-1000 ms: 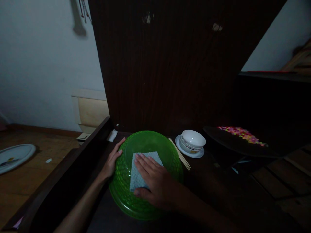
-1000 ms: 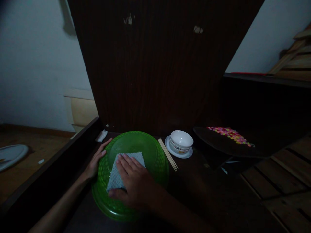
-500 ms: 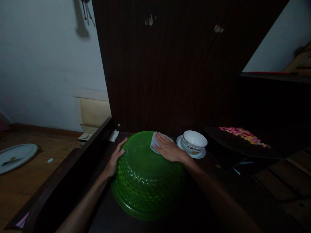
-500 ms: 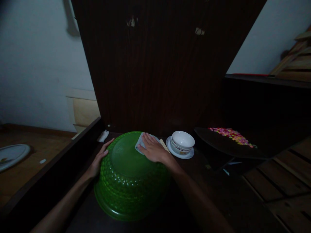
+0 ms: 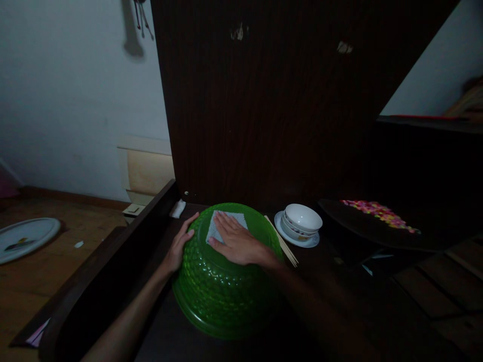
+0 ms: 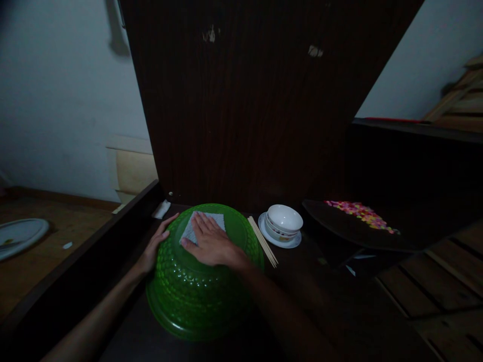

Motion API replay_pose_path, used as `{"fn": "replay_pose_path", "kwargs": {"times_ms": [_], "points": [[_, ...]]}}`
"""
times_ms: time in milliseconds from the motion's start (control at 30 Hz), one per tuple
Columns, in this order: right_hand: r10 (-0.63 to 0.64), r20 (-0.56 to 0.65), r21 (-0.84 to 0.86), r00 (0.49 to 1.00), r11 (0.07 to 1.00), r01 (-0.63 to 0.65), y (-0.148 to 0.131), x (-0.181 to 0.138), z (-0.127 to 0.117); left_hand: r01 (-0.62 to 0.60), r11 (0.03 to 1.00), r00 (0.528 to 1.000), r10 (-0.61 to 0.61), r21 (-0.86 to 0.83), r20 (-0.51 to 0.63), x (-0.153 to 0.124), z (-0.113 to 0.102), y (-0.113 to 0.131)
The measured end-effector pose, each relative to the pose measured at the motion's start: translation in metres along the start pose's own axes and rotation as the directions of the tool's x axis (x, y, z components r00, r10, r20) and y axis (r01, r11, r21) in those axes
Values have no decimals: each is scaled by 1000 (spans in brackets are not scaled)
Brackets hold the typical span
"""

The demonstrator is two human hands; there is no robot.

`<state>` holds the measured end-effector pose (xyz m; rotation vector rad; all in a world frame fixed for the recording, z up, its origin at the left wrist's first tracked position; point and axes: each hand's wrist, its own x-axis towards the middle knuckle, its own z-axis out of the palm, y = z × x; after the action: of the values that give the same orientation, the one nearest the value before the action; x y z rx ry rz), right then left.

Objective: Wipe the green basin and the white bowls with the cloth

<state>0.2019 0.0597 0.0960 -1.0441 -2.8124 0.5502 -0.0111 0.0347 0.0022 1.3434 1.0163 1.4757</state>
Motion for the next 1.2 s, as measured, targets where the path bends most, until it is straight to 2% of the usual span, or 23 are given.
{"fn": "replay_pose_path", "kwargs": {"times_ms": [200,300,400,533,600,700,733,800,900,1000,1100,1200], "points": [[-120,-16,69,993,990,120,-30,-41,11,0,1000,1000,0,12,-4,-1,1,3],[-177,-78,87,981,979,184,-38,-57,17,0,1000,1000,0,26,-20,-1,1,4],[-211,-99,192,972,955,227,-39,-68,13,17,1000,1000,-17,5,-18,-1,1,3],[-114,-88,456,990,878,142,-29,-71,-9,36,999,999,-36,-2,5,-2,0,2],[-40,-78,600,996,796,79,-17,-64,-19,46,999,999,-46,0,7,-2,0,2],[130,-189,715,973,697,46,5,-44,-27,32,999,999,-32,6,-2,-2,1,2],[188,-262,706,946,706,56,13,-36,-29,22,1000,1000,-22,10,-6,-2,1,2],[251,-422,560,871,828,33,27,-17,-32,12,1000,1000,-11,18,-11,-2,2,2],[239,-507,443,828,896,13,37,9,-36,24,1000,1000,-23,19,-14,-2,2,2],[158,-461,347,873,938,14,34,28,-29,28,999,1000,-28,19,-13,-3,2,2],[70,-322,249,944,968,13,23,38,-15,29,999,999,-28,29,-22,-3,3,4],[24,-224,177,974,984,17,12,37,-2,25,999,999,-24,22,-40,-3,4,6]]}}
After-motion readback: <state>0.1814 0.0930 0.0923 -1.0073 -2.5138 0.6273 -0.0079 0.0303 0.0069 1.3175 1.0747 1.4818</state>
